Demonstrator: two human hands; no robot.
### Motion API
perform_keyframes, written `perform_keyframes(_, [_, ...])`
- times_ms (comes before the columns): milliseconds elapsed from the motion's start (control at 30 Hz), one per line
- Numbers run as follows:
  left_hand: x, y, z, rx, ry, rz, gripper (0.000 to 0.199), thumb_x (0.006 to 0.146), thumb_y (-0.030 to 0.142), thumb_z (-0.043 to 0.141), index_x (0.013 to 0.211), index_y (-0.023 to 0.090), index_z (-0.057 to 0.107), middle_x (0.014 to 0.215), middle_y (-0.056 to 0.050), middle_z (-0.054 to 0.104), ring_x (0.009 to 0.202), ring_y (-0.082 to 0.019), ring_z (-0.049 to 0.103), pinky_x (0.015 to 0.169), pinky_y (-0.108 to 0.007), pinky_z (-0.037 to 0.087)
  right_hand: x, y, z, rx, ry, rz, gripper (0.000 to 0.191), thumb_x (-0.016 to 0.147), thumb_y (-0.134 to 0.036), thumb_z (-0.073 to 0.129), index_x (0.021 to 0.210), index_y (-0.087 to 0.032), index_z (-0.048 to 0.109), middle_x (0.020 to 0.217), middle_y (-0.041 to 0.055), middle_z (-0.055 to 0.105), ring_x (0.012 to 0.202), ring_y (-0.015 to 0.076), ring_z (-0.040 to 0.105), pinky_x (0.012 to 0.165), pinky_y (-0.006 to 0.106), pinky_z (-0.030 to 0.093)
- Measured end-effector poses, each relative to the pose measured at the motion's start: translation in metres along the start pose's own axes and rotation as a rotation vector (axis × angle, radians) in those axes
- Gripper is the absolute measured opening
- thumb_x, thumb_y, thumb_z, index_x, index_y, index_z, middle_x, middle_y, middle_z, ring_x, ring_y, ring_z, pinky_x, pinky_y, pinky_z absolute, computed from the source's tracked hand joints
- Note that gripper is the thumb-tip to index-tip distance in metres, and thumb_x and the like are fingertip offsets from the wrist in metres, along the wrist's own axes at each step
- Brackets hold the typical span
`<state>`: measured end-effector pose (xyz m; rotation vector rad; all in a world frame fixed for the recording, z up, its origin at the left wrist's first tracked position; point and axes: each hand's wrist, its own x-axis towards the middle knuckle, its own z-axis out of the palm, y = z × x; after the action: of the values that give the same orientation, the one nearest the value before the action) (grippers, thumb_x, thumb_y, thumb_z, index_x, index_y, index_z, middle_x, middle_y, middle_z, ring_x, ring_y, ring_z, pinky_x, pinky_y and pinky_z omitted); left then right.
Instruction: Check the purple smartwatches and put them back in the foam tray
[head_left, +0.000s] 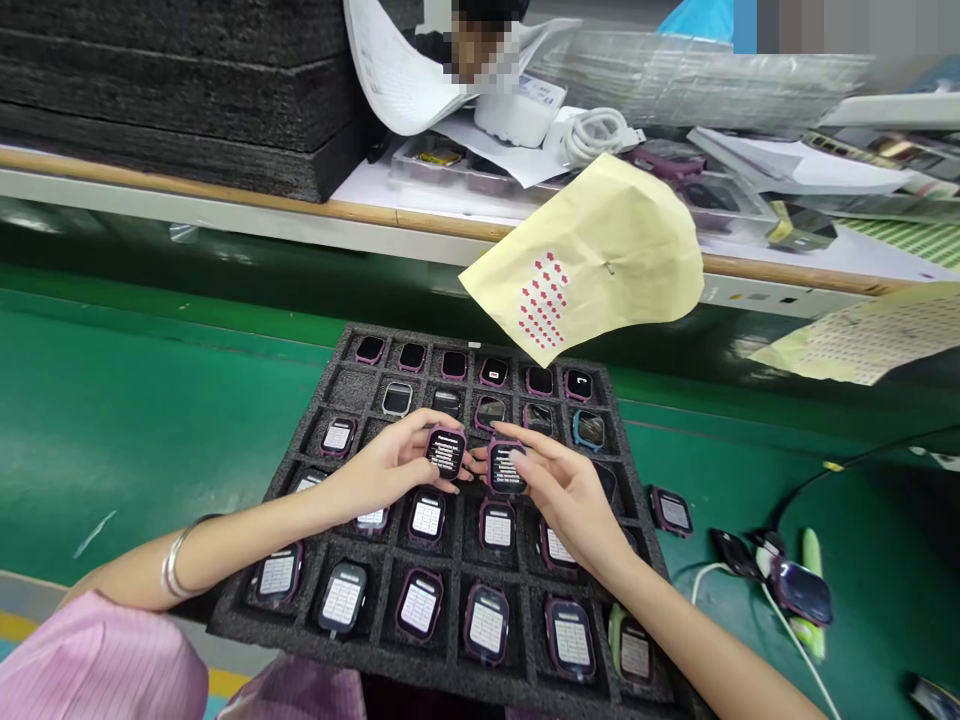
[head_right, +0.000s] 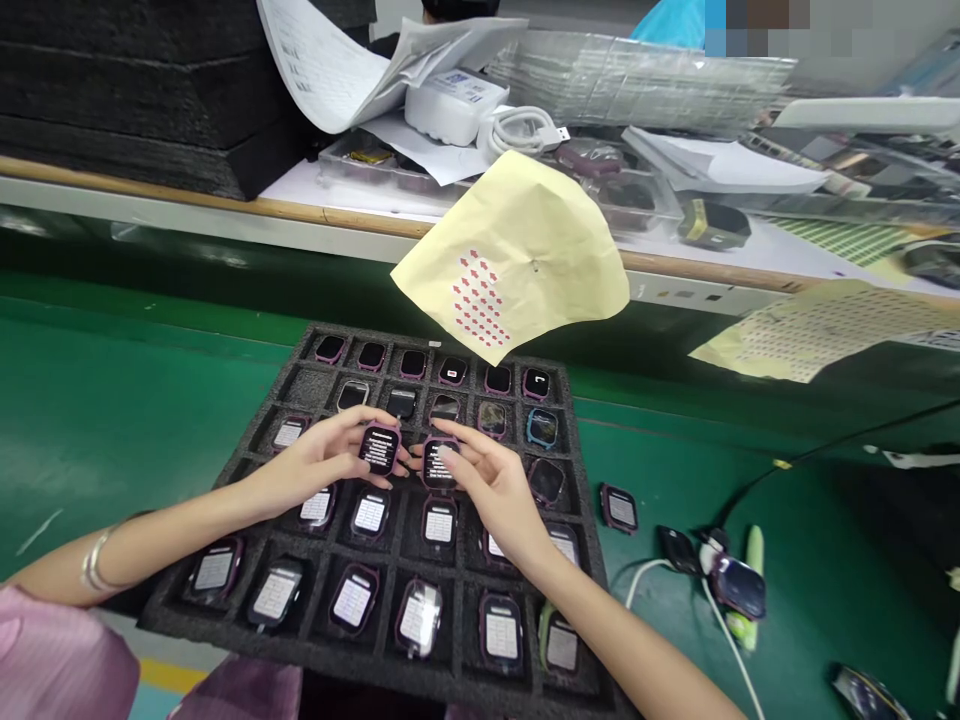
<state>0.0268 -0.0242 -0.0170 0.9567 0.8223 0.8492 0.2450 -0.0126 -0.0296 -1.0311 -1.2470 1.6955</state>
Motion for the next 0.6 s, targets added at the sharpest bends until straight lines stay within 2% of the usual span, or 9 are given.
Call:
perform_keyframes(100, [-0.0006,0.0001,-0.0003,0.001,-0.006,0.023,0.039,0.075,0.004,0.053,0.111,0.017,0.05,0.104,-0.008,0.067,0.097,-0.021,0.065,0.084,-0.038,0.057,-0.0003,-0.002,0.001,0.104,-0.023,-0.001,0.032,0.089,-0.04,0.063,0.116,-0.022,0.067,0.106,0.0092,0.072,0.099,0.0283,0.067,0.092,0.044,0.049])
perform_keyframes(200, [-0.002,0.002,0.0,-0.011,-0.021,0.052,0.035,0.079,0.006,0.053,0.112,0.017,0.049,0.104,-0.008,0.066,0.096,-0.02,0.066,0.083,-0.038,0.057,-0.0003,-0.0034,0.0022,0.172,-0.058,0.002,0.03,0.091,-0.037,0.06,0.116,-0.021,0.067,0.106,0.0094,0.072,0.099,0.0274,0.066,0.092,0.041,0.05])
perform_keyframes(367, [-0.0048,0.0048,0.0014,-0.008,-0.051,0.087,0.024,0.088,0.017,0.055,0.111,0.016,0.05,0.093,-0.007,0.067,0.09,-0.019,0.067,0.08,-0.037,0.059,0.0004,-0.0036,0.0039,0.176,-0.07,0.006,0.028,0.093,-0.035,0.059,0.115,-0.021,0.068,0.105,0.0085,0.072,0.099,0.0251,0.066,0.09,0.036,0.051])
perform_keyframes(600, [-0.0042,0.0046,0.0023,-0.008,-0.002,0.099,0.022,0.086,0.021,0.06,0.106,0.015,0.053,0.088,-0.006,0.066,0.082,-0.018,0.068,0.07,-0.032,0.06,-0.0002,-0.0027,0.0042,0.155,-0.072,0.001,0.029,0.093,-0.036,0.059,0.117,-0.021,0.067,0.105,0.0079,0.072,0.099,0.0238,0.066,0.089,0.033,0.052])
